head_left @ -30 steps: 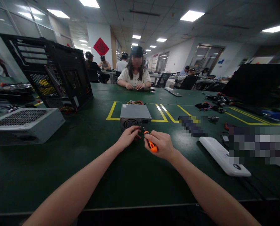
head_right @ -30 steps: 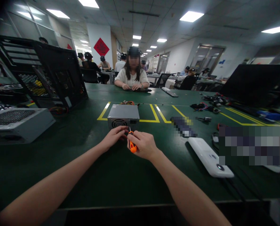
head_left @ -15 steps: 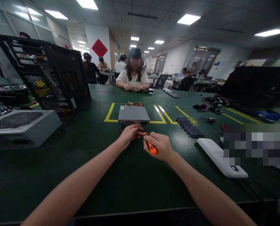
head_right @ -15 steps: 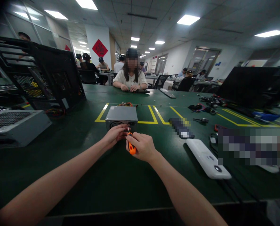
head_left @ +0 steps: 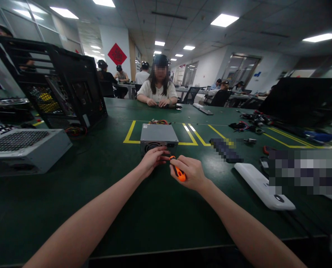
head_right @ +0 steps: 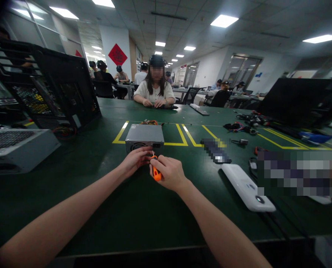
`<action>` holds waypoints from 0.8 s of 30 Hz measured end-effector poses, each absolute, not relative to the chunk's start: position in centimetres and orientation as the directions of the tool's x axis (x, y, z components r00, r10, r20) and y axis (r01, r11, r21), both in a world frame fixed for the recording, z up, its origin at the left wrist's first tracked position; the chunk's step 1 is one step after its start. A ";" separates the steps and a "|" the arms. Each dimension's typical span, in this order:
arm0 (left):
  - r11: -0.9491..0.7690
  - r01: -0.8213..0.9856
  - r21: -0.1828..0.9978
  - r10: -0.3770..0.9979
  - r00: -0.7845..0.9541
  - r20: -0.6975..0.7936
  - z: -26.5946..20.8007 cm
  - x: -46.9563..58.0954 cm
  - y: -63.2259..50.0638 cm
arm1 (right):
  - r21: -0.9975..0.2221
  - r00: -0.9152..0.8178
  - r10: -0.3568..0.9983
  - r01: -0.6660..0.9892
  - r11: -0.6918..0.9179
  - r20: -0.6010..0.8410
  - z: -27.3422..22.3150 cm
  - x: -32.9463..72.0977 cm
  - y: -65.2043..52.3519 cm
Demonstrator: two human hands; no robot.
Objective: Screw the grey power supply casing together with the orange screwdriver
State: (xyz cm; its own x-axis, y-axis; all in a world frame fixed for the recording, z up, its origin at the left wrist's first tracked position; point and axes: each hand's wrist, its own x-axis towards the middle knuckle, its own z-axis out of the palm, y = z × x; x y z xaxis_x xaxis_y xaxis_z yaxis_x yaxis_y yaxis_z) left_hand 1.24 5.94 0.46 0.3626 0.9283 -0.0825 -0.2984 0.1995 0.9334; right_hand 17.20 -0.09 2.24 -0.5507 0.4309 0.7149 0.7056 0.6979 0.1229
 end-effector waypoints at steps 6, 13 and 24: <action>-0.322 0.157 0.934 0.940 0.172 0.296 0.5 0.6 5.5 | -0.005 -0.434 0.473 0.733 0.681 0.767 2.3 16.9 -0.1; -0.670 0.729 0.141 0.548 0.358 0.756 1.3 -1.0 5.8 | -0.206 -0.385 0.535 0.633 0.746 0.752 2.8 15.9 -0.9; -0.514 0.853 0.085 0.618 0.300 0.727 1.6 -1.7 7.7 | 0.029 -0.549 0.395 0.609 0.793 0.737 2.7 15.9 -1.8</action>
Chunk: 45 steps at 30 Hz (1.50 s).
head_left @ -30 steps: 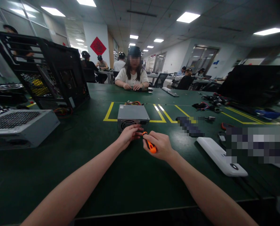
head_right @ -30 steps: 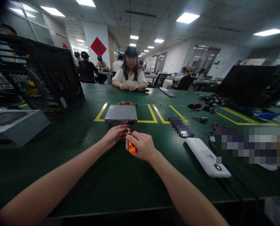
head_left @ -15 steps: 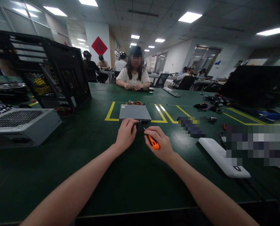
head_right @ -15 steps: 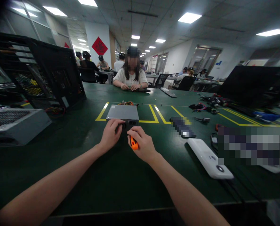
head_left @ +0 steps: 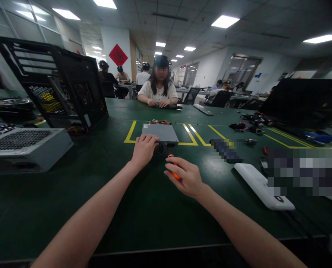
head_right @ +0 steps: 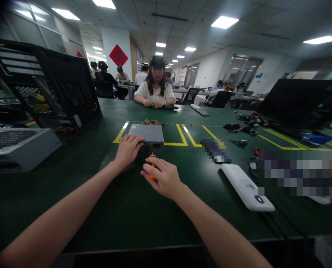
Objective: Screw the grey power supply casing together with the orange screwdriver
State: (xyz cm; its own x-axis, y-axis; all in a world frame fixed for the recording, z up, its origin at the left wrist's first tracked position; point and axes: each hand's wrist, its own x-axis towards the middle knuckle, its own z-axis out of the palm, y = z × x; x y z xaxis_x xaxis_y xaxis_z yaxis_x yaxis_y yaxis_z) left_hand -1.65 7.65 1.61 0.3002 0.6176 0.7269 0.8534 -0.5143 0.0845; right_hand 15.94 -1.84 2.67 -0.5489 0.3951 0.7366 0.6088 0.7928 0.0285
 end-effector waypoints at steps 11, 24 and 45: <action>-0.531 0.839 0.116 0.607 0.281 0.743 1.6 -2.2 8.1 | -0.041 -0.625 0.399 0.507 0.861 0.671 2.6 15.8 -2.6; -0.558 0.817 0.145 0.574 0.254 0.778 1.1 -2.8 8.0 | -0.038 -0.669 0.466 0.548 0.835 0.579 3.2 15.1 -3.3; -0.543 0.827 0.145 0.603 0.264 0.753 1.1 -2.5 7.1 | 0.355 -0.620 0.365 0.736 0.576 0.694 3.5 15.4 -2.8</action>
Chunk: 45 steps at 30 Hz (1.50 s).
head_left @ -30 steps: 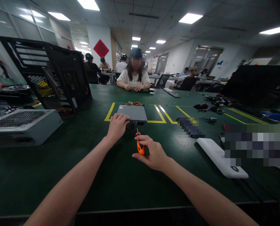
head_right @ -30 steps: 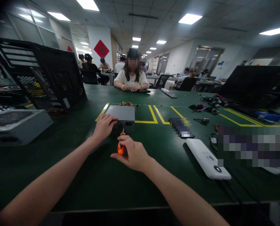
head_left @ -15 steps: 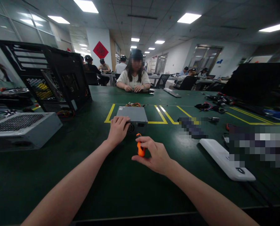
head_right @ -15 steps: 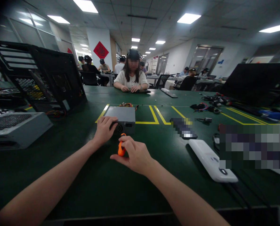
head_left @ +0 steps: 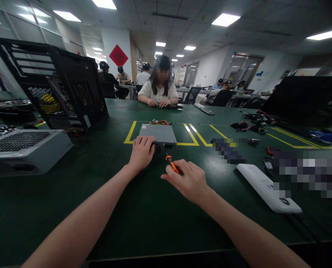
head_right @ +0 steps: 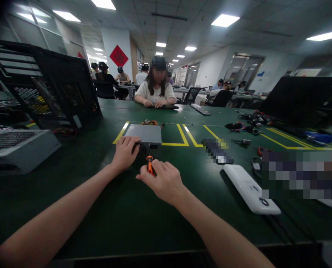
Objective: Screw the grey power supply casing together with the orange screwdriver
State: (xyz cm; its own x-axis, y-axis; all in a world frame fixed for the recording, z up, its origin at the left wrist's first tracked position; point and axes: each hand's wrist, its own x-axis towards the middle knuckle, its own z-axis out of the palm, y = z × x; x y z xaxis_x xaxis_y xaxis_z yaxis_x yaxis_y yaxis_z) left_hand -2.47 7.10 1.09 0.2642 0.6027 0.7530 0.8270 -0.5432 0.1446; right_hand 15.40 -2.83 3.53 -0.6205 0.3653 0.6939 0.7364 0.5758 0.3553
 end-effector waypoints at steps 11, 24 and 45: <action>-0.551 0.822 0.146 0.606 0.273 0.747 1.2 -2.4 6.9 | 0.356 -0.659 0.396 0.710 0.608 0.640 3.2 14.4 -3.3; -0.546 0.829 0.121 0.601 0.288 0.745 1.2 -2.4 6.9 | 0.293 -0.550 0.505 0.814 0.501 0.665 4.0 14.3 -3.9; -0.541 0.832 0.121 0.608 0.288 0.740 1.2 -2.4 6.9 | 0.263 -0.534 0.643 0.841 0.473 0.549 3.7 13.2 -4.8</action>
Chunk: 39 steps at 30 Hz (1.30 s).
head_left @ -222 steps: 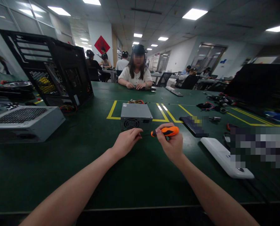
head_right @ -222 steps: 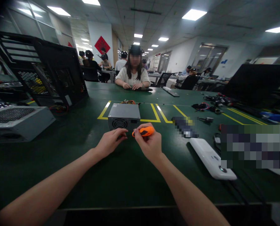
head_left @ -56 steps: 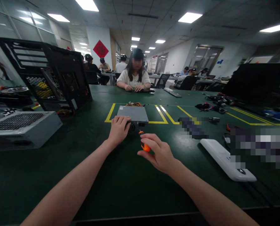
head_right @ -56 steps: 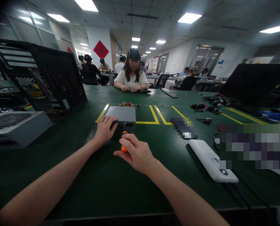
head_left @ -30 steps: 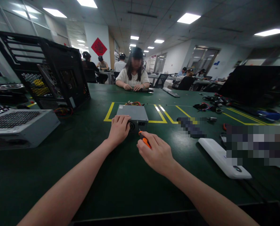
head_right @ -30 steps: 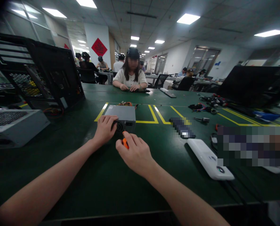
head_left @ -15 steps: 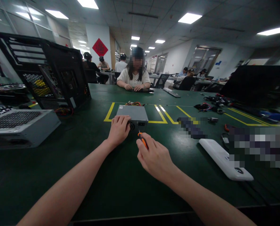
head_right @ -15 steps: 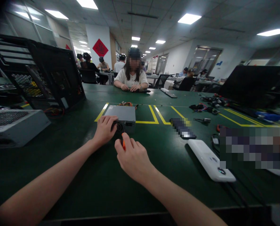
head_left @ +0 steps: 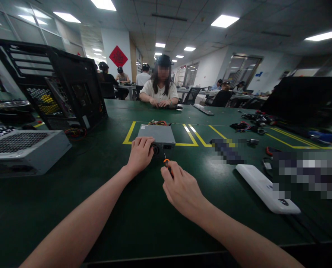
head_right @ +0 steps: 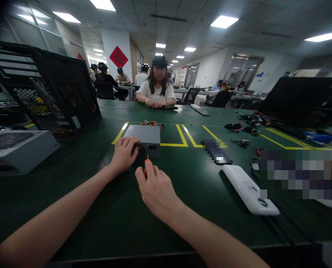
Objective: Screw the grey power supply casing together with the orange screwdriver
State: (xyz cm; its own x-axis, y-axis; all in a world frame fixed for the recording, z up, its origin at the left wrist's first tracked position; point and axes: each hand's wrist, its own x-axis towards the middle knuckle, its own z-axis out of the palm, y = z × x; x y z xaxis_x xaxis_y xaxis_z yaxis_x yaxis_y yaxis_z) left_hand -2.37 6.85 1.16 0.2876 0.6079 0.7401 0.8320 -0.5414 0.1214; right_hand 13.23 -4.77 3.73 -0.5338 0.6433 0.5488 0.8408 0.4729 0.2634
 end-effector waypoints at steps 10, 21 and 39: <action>-0.536 0.836 0.114 0.607 0.288 0.741 1.0 -2.5 7.0 | 0.095 -0.343 0.851 0.938 0.334 0.398 4.2 13.4 -4.6; -0.535 0.838 0.109 0.602 0.287 0.745 1.2 -2.4 6.8 | -0.918 -0.149 0.977 0.388 -0.086 -0.155 3.3 13.9 -2.5; -0.532 0.840 0.109 0.603 0.285 0.745 1.2 -2.3 6.8 | -0.666 -0.237 0.844 -0.528 -0.527 -0.481 3.0 12.9 -2.4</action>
